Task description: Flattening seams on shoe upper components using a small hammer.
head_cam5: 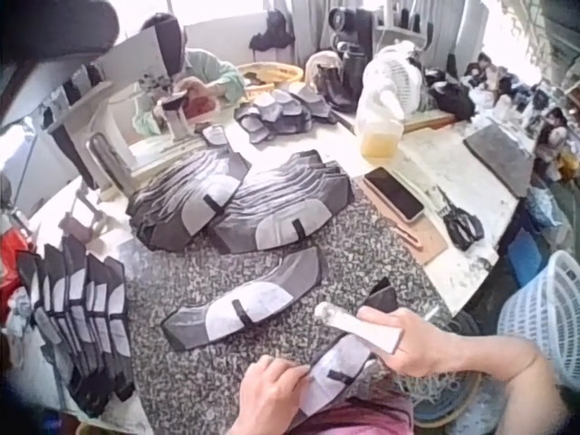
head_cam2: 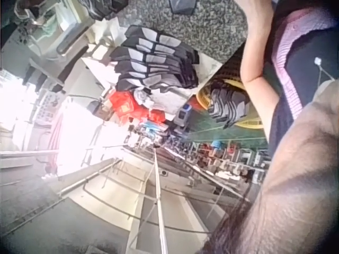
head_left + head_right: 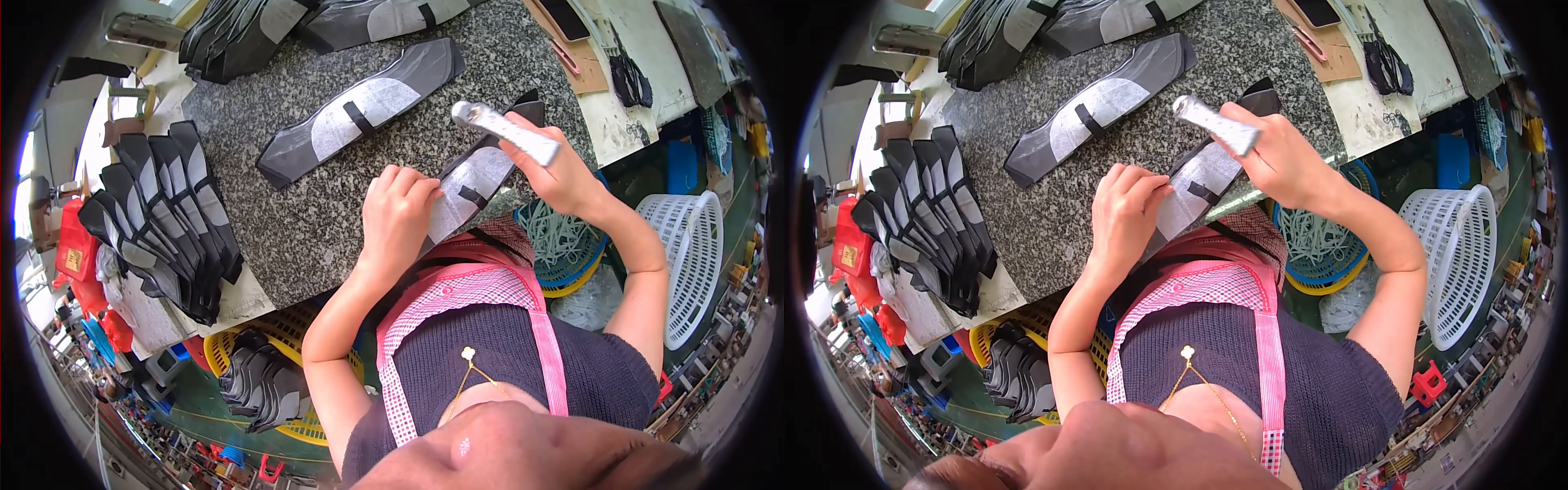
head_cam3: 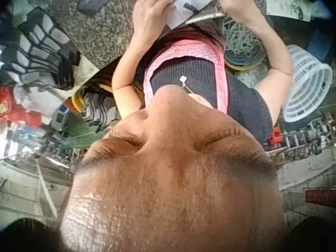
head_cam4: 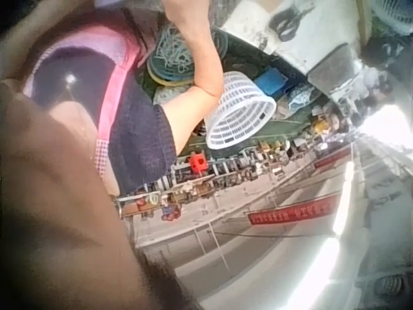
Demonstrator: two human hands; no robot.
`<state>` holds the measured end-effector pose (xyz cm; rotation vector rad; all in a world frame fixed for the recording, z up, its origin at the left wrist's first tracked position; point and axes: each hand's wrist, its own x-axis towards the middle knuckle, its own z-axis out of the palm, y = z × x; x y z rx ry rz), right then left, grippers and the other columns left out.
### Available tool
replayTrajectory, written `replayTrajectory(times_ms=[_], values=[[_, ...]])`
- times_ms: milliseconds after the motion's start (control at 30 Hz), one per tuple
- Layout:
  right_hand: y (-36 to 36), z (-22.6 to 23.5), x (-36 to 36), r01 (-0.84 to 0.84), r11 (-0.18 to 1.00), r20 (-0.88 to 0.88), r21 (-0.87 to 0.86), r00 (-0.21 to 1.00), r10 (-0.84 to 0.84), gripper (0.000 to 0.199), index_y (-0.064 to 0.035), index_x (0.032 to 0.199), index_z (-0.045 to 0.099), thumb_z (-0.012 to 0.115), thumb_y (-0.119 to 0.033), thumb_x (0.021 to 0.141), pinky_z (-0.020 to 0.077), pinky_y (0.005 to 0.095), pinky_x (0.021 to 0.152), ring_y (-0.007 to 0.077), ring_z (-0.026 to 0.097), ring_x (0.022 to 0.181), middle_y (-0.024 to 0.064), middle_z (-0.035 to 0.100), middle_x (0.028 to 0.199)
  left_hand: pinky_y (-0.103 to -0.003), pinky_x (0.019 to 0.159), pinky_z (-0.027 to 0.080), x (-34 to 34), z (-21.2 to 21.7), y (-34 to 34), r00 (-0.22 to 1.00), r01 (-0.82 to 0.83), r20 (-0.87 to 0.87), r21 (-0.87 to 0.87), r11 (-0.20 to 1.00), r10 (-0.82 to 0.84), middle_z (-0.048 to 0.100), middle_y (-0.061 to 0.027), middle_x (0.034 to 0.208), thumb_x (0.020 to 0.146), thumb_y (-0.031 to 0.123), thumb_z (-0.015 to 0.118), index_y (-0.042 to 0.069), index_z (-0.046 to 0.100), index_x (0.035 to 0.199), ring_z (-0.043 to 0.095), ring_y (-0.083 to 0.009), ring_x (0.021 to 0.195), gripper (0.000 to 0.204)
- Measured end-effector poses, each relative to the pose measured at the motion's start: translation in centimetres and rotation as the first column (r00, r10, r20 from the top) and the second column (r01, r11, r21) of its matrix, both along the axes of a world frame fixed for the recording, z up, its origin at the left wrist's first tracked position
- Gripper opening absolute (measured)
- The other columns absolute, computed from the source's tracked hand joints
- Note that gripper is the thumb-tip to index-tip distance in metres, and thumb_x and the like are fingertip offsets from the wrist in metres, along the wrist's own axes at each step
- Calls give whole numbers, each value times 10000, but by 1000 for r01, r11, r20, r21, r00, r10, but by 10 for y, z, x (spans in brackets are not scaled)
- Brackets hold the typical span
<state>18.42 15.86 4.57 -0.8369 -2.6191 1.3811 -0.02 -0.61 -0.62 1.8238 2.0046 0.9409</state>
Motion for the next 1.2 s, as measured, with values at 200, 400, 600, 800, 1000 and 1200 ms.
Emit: replayTrajectory(times_ms=[200,400,600,800,1000,1200], values=[[-18,-17,5,-175,982,-115,70,977,182,164,7,1009,531,563,-148,963,460,419,577,458,611,719,224,588,702,-352,714,447,11,-3,-9,934,142,-337,55,988,-116,568,-119,881,756,65,635,-60,658,1015,553,-257,859,288],[-31,-14,6,-94,994,51,-56,994,96,217,34,1114,572,566,-128,969,451,395,597,381,603,637,224,605,745,-359,710,462,7,-7,-11,967,53,-254,92,994,-28,600,-75,848,756,76,697,-5,691,969,567,-251,830,228],[-28,4,-9,-95,995,-22,1,995,95,285,41,1202,572,587,-115,964,460,382,607,267,596,600,203,605,716,-355,691,483,1,-9,-21,993,13,-114,95,995,-2,617,-51,815,752,95,761,50,708,889,572,-246,785,154],[-46,-3,-6,-220,974,88,60,973,214,178,0,1062,551,547,-95,912,497,531,657,481,624,763,223,629,755,-361,709,482,0,-2,-24,980,42,-199,68,997,-27,620,-47,808,739,93,748,51,711,869,574,-239,799,141],[-40,8,-18,-173,985,7,25,985,172,201,17,1067,540,555,-113,915,490,517,654,456,631,810,224,627,851,-365,711,499,-3,-1,-39,985,43,-167,32,999,-37,626,-58,834,736,47,683,37,701,877,578,-250,826,143],[-62,3,-15,-318,947,150,36,939,310,218,29,1093,507,562,-66,904,493,522,629,462,628,730,235,597,685,-372,709,498,-19,4,-40,996,86,-33,-52,995,-88,625,-50,826,739,36,694,32,712,886,583,-244,826,148]])
